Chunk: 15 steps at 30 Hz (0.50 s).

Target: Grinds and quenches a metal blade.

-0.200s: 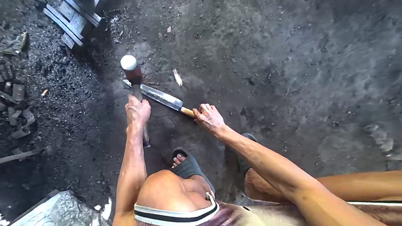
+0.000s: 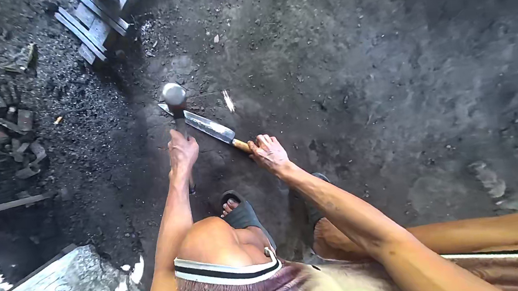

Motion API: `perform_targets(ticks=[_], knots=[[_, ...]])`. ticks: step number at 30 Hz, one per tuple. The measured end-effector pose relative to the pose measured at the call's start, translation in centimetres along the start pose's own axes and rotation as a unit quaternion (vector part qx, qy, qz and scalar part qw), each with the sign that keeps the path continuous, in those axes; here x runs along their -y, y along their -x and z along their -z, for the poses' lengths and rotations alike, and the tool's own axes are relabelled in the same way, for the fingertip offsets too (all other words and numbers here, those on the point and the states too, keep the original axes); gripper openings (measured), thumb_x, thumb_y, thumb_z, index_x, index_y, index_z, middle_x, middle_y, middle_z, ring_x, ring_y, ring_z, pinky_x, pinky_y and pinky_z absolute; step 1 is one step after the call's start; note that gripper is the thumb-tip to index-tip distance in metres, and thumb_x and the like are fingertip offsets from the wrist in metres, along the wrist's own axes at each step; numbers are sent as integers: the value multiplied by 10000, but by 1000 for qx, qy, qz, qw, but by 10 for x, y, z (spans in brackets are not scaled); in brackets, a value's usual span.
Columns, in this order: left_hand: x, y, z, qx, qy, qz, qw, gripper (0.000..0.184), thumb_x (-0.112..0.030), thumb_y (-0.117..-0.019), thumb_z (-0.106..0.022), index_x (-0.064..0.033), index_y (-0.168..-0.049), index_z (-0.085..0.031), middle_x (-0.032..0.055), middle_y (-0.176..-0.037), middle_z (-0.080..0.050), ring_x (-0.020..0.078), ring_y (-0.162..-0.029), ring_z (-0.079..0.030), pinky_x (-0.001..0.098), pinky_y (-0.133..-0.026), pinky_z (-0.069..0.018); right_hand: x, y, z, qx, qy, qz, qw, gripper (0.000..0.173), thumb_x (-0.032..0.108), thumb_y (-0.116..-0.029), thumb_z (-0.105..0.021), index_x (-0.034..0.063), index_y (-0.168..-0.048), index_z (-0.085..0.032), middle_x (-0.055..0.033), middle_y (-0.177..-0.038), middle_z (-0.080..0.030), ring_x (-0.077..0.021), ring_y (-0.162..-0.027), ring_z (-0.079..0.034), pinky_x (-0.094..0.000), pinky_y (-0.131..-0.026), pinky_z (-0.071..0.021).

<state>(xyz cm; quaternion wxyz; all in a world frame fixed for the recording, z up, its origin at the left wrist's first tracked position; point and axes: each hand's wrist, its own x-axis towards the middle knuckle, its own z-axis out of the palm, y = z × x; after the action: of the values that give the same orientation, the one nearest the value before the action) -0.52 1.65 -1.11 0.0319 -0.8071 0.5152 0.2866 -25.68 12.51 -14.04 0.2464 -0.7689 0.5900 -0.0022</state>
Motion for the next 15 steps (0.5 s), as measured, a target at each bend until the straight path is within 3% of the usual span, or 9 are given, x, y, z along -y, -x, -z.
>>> perform_targets(ticks=[3, 7, 8, 9, 10, 11, 12, 14, 15], knots=[[5, -7, 14, 56, 81, 45, 994, 341, -315, -960, -584, -44, -1166, -572, 156, -835, -669, 266, -599, -673, 476, -543, -588, -5, -3, 3, 18, 4, 0, 1000, 359, 335, -995, -659, 77, -1242, -690, -220, -1182, -646, -399, -1133, -624, -545, -958, -518], [54, 35, 2, 31, 217, 79, 972, 448, -422, -967, -652, -53, -1212, -586, 117, -730, -676, 249, -530, -669, 444, -502, -608, -9, -16, 32, 144, -77, 23, 986, 446, 436, -889, -698, 97, -1179, -686, -187, -1224, -648, -372, -1134, -636, -570, -928, -531], [75, 49, -5, 20, 173, 98, 980, 501, -454, -964, -665, -38, -1234, -594, 125, -769, -696, 259, -584, -702, 450, -541, -632, -4, -21, 45, 181, -117, 34, 976, 495, 467, -867, -715, 107, -1204, -674, -166, -1235, -650, -358, -1126, -650, -582, -913, -551], [91, 63, -6, 12, 78, 112, 991, 590, -509, -958, -661, -32, -1300, -596, 154, -896, -724, 291, -738, -738, 480, -659, -647, 3, -28, 63, 212, -164, 37, 963, 527, 477, -858, -733, 100, -1222, -671, -162, -1247, -655, -358, -1132, -655, -607, -917, -549], [102, 81, -1, 12, -31, 112, 993, 710, -549, -951, -652, -17, -1409, -550, 242, -1129, -705, 390, -999, -713, 579, -854, -591, 11, -33, 86, 233, -210, 32, 949, 525, 461, -855, -746, 78, -1207, -678, -176, -1222, -671, -370, -1124, -657, -634, -918, -535], [111, 99, 12, 4, -106, 98, 989, 822, -564, -927, -664, -9, -1500, -464, 320, -1314, -612, 489, -1183, -624, 662, -967, -515, 20, -34, 110, 243, -251, 25, 937, 501, 449, -859, -753, 58, -1166, -690, -191, -1151, -694, -379, -1077, -671, -652, -896, -535], [108, 111, 36, -19, -123, 78, 989, 871, -543, -916, -688, -7, -1542, -407, 362, -1412, -522, 549, -1281, -535, 700, -1030, -456, 28, -36, 137, 240, -286, 20, 927, 467, 441, -871, -746, 45, -1115, -701, -193, -1066, -710, -374, -1010, -686, -649, -858, -540], [70, 133, 102, -28, -61, 26, 997, 757, -409, -973, -669, 39, -1527, -411, 384, -1434, -492, 556, -1332, -488, 681, -1105, -394, 43, -25, 203, 238, -352, -9, 905, 435, 425, -932, -699, 14, -1075, -700, -200, -995, -709, -368, -953, -689, -627, -832, -533], [44, 143, 137, -10, -28, 4, 1000, 644, -377, -1004, -627, 45, -1469, -484, 339, -1366, -573, 489, -1284, -557, 636, -1090, -432, 51, -10, 236, 236, -381, -34, 893, 442, 425, -948, -682, 2, -1074, -693, -204, -985, -704, -368, -942, -687, -620, -827, -533]])
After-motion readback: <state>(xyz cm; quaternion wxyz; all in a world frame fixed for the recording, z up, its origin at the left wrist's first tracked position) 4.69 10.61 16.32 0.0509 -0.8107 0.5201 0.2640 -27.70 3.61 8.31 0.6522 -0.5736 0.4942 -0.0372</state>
